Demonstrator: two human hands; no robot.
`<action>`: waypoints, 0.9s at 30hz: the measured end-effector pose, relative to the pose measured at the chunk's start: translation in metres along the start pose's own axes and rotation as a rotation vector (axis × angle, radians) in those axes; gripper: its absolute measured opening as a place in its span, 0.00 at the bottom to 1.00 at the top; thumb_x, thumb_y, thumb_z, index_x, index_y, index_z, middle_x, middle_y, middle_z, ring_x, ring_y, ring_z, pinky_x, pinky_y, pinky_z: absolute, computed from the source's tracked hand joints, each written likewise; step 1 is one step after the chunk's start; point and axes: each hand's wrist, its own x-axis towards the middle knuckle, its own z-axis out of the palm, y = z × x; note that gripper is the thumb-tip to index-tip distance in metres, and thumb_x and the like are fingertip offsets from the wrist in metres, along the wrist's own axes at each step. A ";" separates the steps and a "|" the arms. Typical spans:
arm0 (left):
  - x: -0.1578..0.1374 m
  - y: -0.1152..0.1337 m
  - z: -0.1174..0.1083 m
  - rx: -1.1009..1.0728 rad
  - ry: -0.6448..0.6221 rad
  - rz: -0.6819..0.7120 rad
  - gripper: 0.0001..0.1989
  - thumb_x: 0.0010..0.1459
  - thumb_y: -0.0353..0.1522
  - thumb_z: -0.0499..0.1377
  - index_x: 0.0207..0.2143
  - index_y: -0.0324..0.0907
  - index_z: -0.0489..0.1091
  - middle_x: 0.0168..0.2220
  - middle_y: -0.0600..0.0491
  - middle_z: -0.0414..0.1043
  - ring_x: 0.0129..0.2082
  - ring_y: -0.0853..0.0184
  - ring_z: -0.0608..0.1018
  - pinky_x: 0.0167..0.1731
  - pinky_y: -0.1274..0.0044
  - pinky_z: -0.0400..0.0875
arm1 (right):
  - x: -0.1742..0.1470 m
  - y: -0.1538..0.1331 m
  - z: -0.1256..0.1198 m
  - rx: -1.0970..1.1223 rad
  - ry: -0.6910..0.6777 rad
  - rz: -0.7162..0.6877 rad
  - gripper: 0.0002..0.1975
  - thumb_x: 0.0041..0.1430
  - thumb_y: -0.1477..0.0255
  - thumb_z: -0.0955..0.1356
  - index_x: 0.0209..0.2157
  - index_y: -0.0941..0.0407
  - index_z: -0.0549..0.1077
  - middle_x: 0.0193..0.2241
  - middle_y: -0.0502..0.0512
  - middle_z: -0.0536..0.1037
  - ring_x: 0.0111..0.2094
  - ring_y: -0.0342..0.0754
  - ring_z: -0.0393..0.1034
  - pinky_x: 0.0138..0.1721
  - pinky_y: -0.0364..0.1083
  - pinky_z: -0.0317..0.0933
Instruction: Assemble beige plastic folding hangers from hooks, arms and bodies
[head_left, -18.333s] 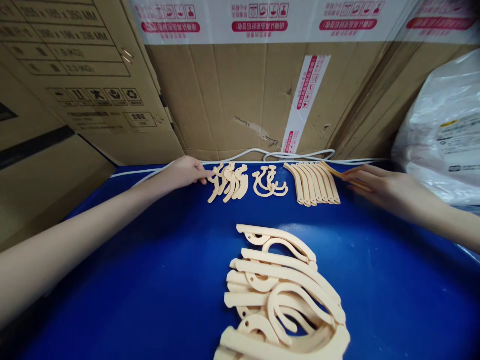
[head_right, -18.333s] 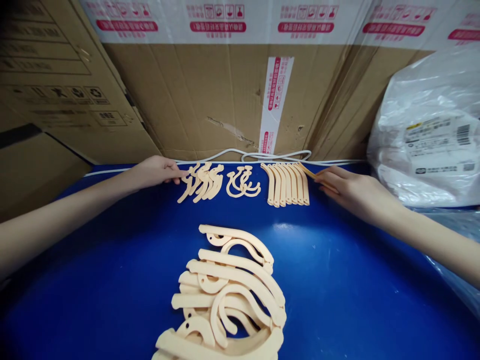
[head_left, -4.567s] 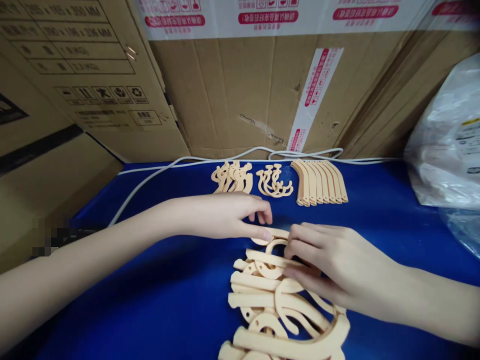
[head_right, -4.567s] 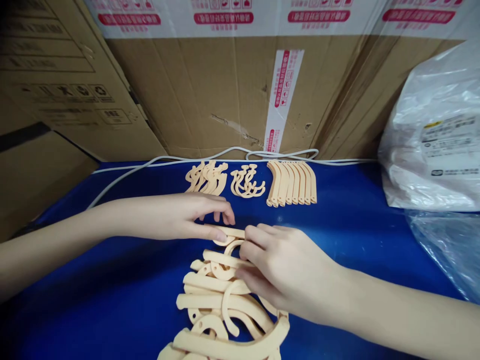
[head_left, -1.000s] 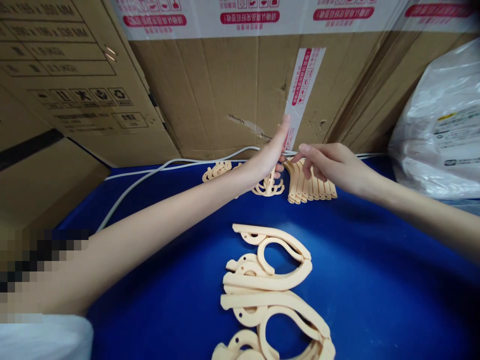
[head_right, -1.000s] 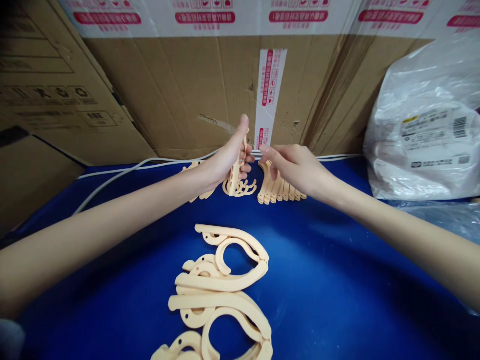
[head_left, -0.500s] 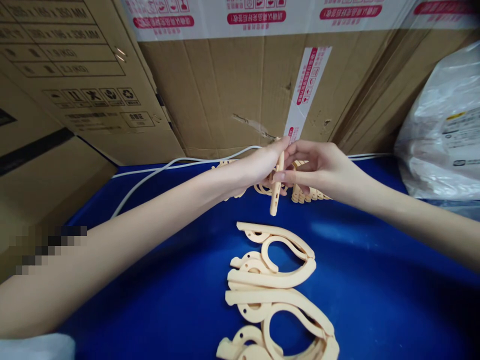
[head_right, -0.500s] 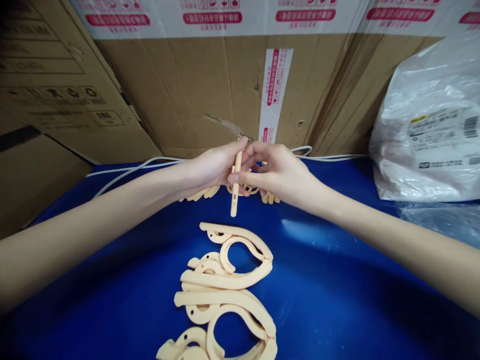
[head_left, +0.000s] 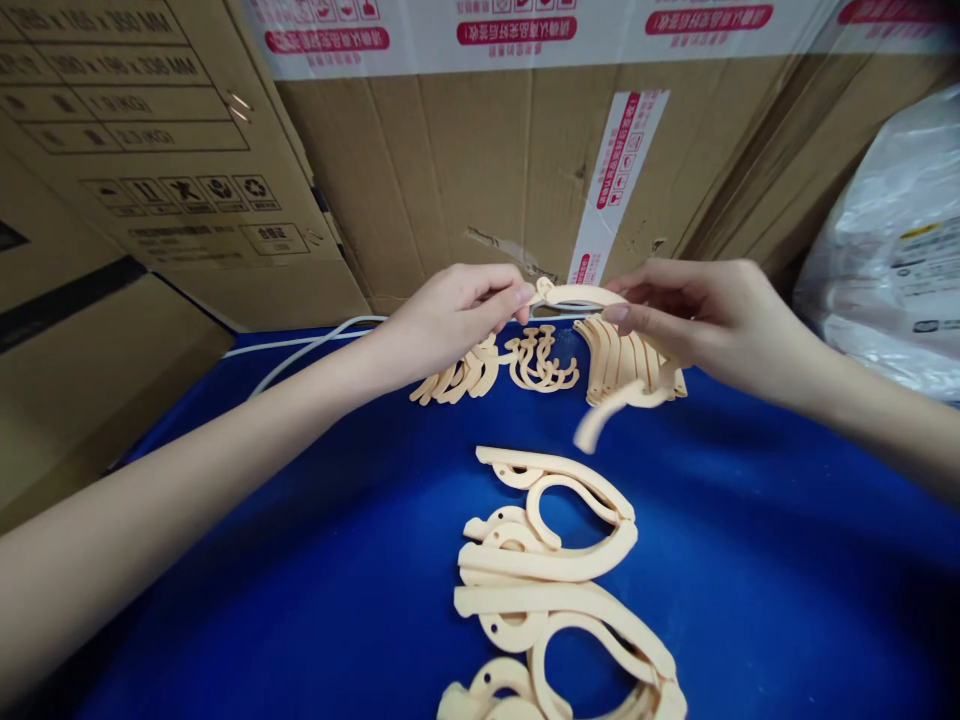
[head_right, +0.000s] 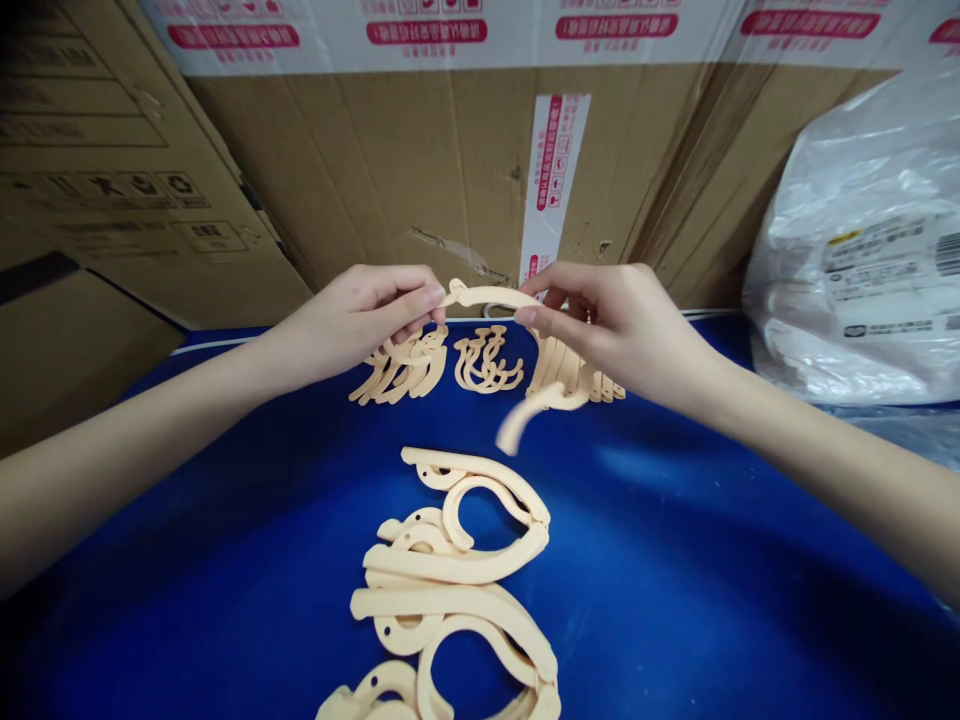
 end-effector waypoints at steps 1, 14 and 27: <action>-0.002 0.003 0.001 0.043 0.015 0.043 0.14 0.66 0.33 0.50 0.26 0.41 0.65 0.21 0.58 0.57 0.21 0.74 0.61 0.23 0.80 0.53 | 0.000 0.000 0.000 -0.180 0.034 -0.065 0.17 0.65 0.59 0.62 0.41 0.56 0.76 0.27 0.55 0.77 0.24 0.44 0.64 0.25 0.44 0.52; 0.023 -0.026 0.054 0.295 -0.009 -0.021 0.15 0.67 0.36 0.45 0.32 0.42 0.67 0.27 0.54 0.67 0.26 0.68 0.69 0.27 0.76 0.55 | 0.009 0.000 -0.004 0.716 0.053 0.413 0.10 0.63 0.72 0.61 0.36 0.57 0.73 0.17 0.47 0.62 0.17 0.40 0.54 0.18 0.41 0.46; 0.021 -0.004 0.037 -0.446 -0.227 -0.203 0.29 0.67 0.49 0.41 0.33 0.40 0.72 0.35 0.48 0.77 0.36 0.67 0.77 0.34 0.79 0.68 | 0.004 0.010 -0.006 0.854 0.453 0.389 0.06 0.54 0.80 0.65 0.32 0.54 0.67 0.31 0.56 0.81 0.28 0.43 0.73 0.34 0.44 0.67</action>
